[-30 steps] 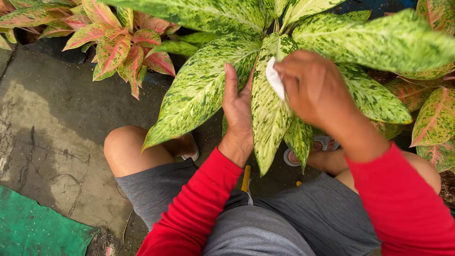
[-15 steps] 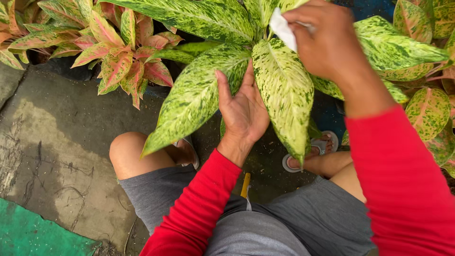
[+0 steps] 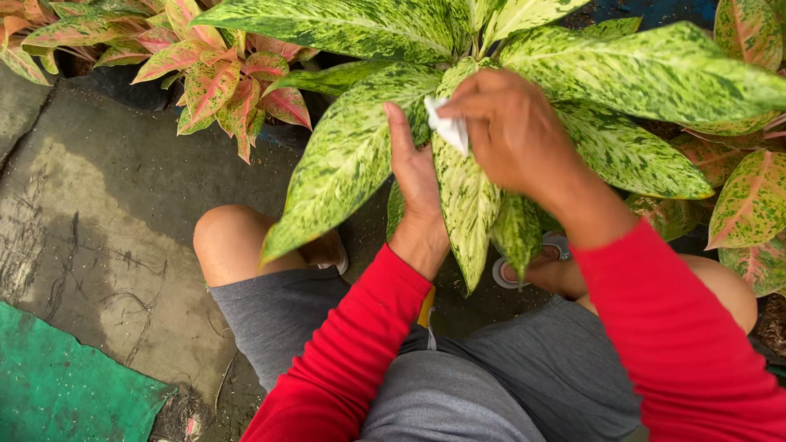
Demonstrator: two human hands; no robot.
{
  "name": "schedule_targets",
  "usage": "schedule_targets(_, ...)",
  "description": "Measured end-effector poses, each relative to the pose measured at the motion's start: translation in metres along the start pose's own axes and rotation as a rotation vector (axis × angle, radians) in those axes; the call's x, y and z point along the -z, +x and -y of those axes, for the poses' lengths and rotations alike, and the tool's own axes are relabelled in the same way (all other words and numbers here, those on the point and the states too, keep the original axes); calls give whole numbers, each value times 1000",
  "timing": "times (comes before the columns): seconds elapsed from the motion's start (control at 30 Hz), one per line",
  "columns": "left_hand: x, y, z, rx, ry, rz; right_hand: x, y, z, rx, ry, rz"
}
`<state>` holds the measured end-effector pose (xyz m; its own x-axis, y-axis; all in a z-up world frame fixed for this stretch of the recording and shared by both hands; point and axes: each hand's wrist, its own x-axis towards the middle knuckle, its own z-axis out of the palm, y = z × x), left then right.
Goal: The person sits cross-legged and wipes the leaves of a potted plant with a white cloth. They handle multiple leaves one at a time, wiping each leaf's surface thoroughly.
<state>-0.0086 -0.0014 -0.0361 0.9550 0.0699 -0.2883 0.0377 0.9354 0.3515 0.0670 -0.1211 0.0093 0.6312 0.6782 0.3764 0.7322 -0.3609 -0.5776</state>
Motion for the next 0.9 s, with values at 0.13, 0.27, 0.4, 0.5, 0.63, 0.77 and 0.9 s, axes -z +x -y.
schedule_targets(0.13,-7,1,-5,71,-132,97,11,-38,53,103,-20,-122)
schedule_targets(0.27,-15,1,-4,-6,-41,-46,12,-70,89,87,22,-224)
schedule_targets(0.4,-18,4,-5,57,-140,182,30,-98,104,113,162,-155)
schedule_targets(0.5,-18,3,-4,51,-125,138,63,-102,93,-68,112,-353)
schedule_targets(0.63,-31,-9,7,71,-178,214,78,-54,33,41,128,-446)
schedule_targets(0.77,-41,-36,27,126,-184,146,41,-38,-6,-49,295,-406)
schedule_targets(0.9,-36,-55,32,77,-38,123,20,-57,5,-92,231,-370)
